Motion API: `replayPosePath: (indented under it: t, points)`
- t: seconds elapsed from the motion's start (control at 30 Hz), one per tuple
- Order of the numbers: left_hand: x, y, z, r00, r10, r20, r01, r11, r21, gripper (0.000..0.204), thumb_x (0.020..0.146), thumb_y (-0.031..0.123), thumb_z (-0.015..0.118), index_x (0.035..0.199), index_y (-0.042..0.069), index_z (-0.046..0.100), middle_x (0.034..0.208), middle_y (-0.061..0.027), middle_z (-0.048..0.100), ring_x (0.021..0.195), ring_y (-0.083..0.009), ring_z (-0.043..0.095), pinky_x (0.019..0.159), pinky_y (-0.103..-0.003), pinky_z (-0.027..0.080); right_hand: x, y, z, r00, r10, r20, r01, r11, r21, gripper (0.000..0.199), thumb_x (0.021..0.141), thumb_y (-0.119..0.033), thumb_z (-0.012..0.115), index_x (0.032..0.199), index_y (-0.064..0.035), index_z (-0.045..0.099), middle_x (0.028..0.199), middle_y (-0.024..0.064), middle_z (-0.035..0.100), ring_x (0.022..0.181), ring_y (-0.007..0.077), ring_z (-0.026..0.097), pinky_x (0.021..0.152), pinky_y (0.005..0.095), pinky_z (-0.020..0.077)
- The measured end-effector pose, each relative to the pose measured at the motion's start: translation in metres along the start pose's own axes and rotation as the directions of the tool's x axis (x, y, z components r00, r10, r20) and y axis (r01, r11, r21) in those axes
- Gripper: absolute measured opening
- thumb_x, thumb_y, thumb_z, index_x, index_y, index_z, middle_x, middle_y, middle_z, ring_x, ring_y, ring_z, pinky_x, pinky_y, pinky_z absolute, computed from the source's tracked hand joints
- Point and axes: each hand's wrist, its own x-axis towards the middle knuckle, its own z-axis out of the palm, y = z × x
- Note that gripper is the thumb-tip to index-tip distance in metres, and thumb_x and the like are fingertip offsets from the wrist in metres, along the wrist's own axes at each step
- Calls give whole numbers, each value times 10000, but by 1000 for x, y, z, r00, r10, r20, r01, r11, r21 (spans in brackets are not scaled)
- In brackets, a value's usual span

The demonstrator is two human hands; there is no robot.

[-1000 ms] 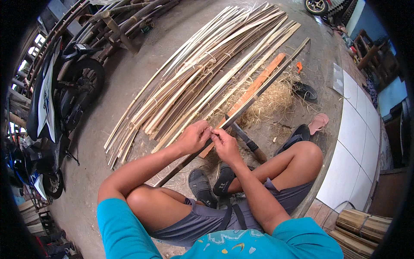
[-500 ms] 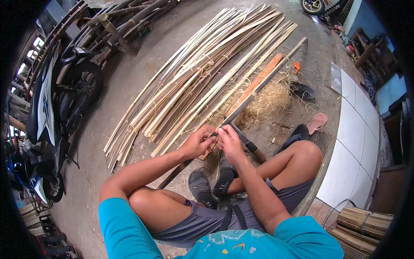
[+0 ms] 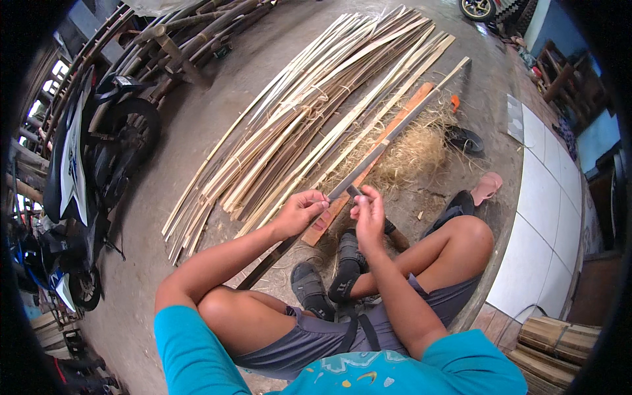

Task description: The person sits on the ground and uses a machete to split long bamboo strips into thinner pieces. They repeatedly strike the bamboo against a wooden block, then separate and stack the resulting strips.

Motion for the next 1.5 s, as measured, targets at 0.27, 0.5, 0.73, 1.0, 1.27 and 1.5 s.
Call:
replayPosePath:
  t: [0.27, 0.5, 0.73, 1.0, 1.27, 1.5]
  points:
    - [0, -4, -4, 998, 53, 18, -52, 998, -40, 153, 1033, 169, 584, 1083, 25, 596, 983, -76, 677, 766, -154, 681, 670, -295, 591, -17, -6, 23, 965, -183, 186, 235, 920, -313, 211, 971, -74, 643, 1160, 8, 685, 1020, 76, 679, 862, 122, 653, 774, 260, 531]
    - [-3, 0, -3, 1000, 22, 6, -21, 999, -33, 134, 1041, 174, 571, 1107, 58, 579, 956, -80, 671, 772, -159, 681, 628, -300, 595, -12, -15, 23, 943, -254, 213, 320, 863, -390, 101, 934, -77, 690, 1004, -7, 708, 917, 92, 680, 814, 171, 672, 706, 317, 528]
    - [1, -5, -3, 1000, 21, 9, -21, 999, 45, 120, 1036, 149, 579, 1097, 47, 567, 933, -85, 658, 745, -156, 670, 579, -289, 586, -16, -11, 13, 809, -421, 409, 585, 637, -502, 77, 865, -35, 702, 940, -20, 708, 911, 122, 677, 824, 281, 674, 726, 364, 539]
    - [-4, -3, -1, 987, 162, -17, -156, 970, 188, 122, 1028, 114, 589, 1054, -2, 615, 899, -59, 649, 686, -122, 648, 545, -276, 545, -11, -35, 9, 629, -487, 607, 776, 438, -453, 145, 823, -9, 704, 964, -28, 729, 982, 103, 691, 863, 292, 678, 766, 391, 553]
    - [-14, -3, 2, 987, 145, -66, -131, 974, 183, 155, 1016, 119, 605, 1098, 3, 668, 882, -69, 680, 648, -120, 649, 518, -274, 516, -9, -39, 16, 588, -458, 667, 801, 445, -400, 102, 873, 7, 627, 967, 3, 668, 1231, 171, 674, 1050, 340, 682, 898, 402, 555]
    - [-17, 5, 6, 992, 91, -88, -62, 954, 295, 151, 1021, 163, 605, 1098, 37, 633, 846, -42, 664, 656, -105, 660, 501, -250, 520, -14, -26, 19, 768, -391, 507, 629, 606, -486, 118, 944, -44, 580, 1047, 0, 617, 1158, 204, 672, 989, 377, 674, 842, 429, 549]
